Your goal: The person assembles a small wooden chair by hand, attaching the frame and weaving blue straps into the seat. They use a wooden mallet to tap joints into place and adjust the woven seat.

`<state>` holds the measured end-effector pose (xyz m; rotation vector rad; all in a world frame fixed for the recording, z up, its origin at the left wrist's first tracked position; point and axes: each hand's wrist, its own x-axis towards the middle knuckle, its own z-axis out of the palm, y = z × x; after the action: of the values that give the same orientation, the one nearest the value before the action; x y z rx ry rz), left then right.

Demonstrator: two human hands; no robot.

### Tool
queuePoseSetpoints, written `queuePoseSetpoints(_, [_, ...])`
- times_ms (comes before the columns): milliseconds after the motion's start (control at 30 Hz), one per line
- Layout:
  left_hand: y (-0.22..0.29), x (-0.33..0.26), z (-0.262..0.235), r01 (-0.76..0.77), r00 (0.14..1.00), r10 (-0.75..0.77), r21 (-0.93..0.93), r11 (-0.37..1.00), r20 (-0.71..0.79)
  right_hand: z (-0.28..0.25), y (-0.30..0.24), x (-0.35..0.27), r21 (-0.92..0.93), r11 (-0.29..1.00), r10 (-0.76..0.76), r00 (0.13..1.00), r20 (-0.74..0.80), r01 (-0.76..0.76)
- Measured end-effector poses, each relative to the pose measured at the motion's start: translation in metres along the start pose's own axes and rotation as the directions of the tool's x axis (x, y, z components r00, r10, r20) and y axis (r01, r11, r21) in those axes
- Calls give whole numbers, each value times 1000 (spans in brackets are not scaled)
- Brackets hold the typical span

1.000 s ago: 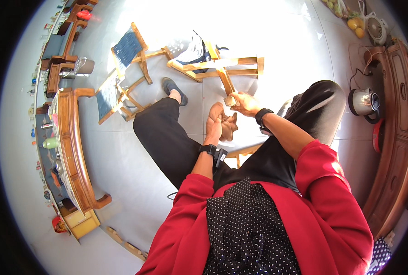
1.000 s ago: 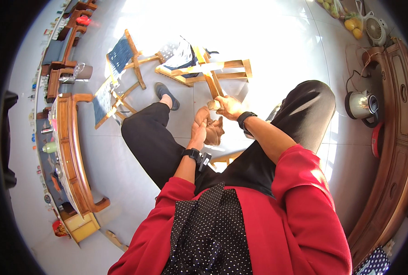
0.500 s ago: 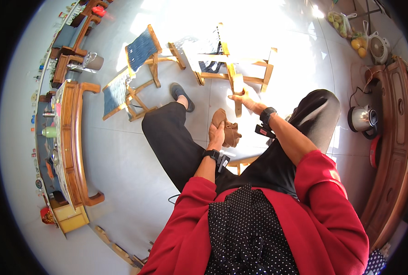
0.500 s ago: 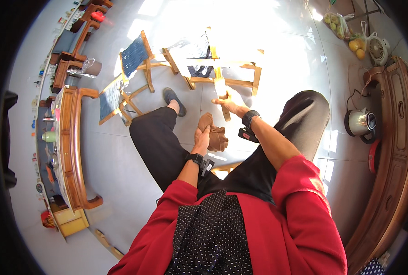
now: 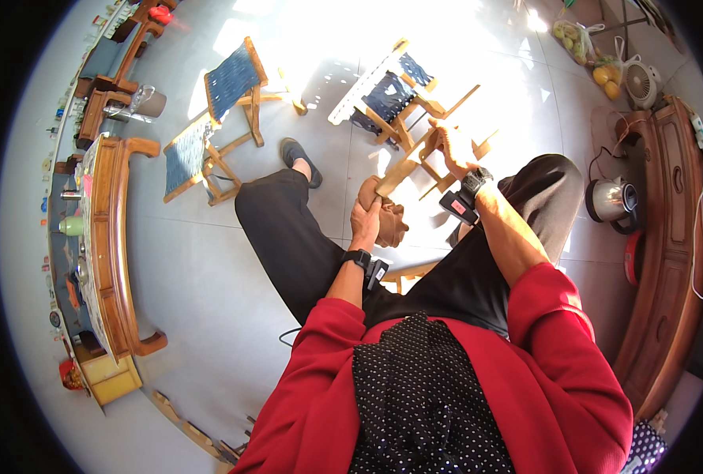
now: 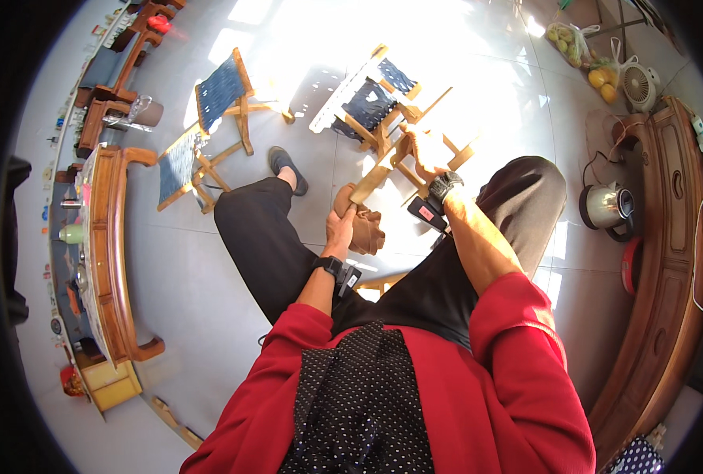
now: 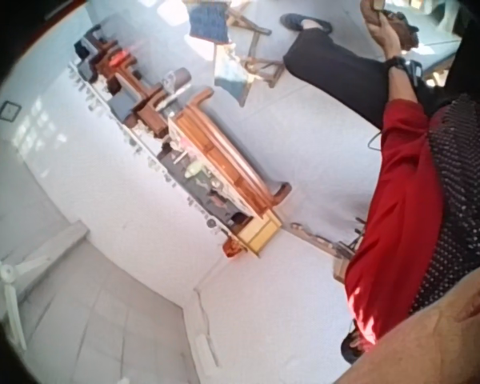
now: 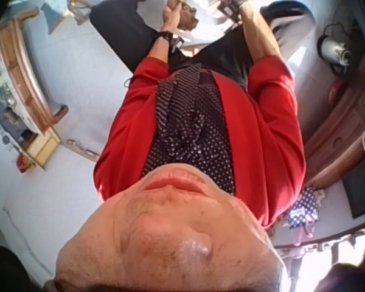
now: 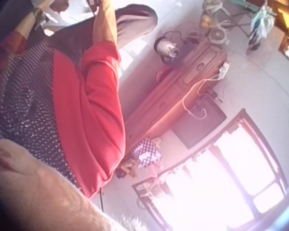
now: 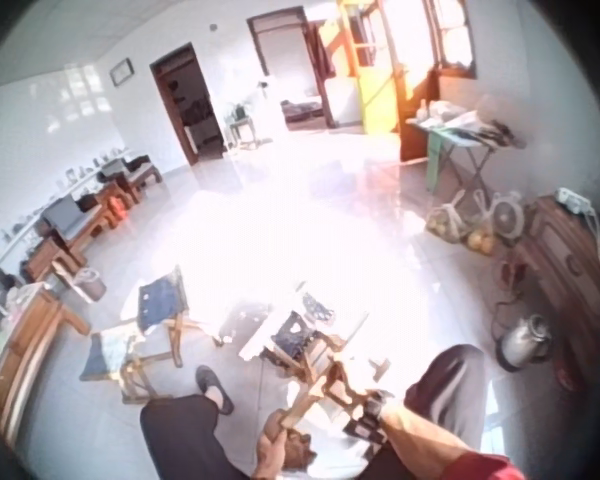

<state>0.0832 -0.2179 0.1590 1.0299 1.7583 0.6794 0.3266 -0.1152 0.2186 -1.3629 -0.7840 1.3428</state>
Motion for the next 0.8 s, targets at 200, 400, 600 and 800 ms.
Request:
queuePoseSetpoints(200, [2,5,-2,-44,997,45,13,999,-56,-26,20,6,235,966,-103,994,-34,109])
queuePoseSetpoints(400, [14,-3,1,-41,997,41,-5,999,-60,-25,6,0,426,903,29,984,-176,49])
queuePoseSetpoints(600, [48,-9,-6,-220,958,171,-205,954,-229,-20,-16,-4,404,914,-17,998,-53,37])
queuePoseSetpoints(800, [73,-14,-16,-414,904,367,-237,879,-218,-24,-8,-9,500,837,-306,947,94,221])
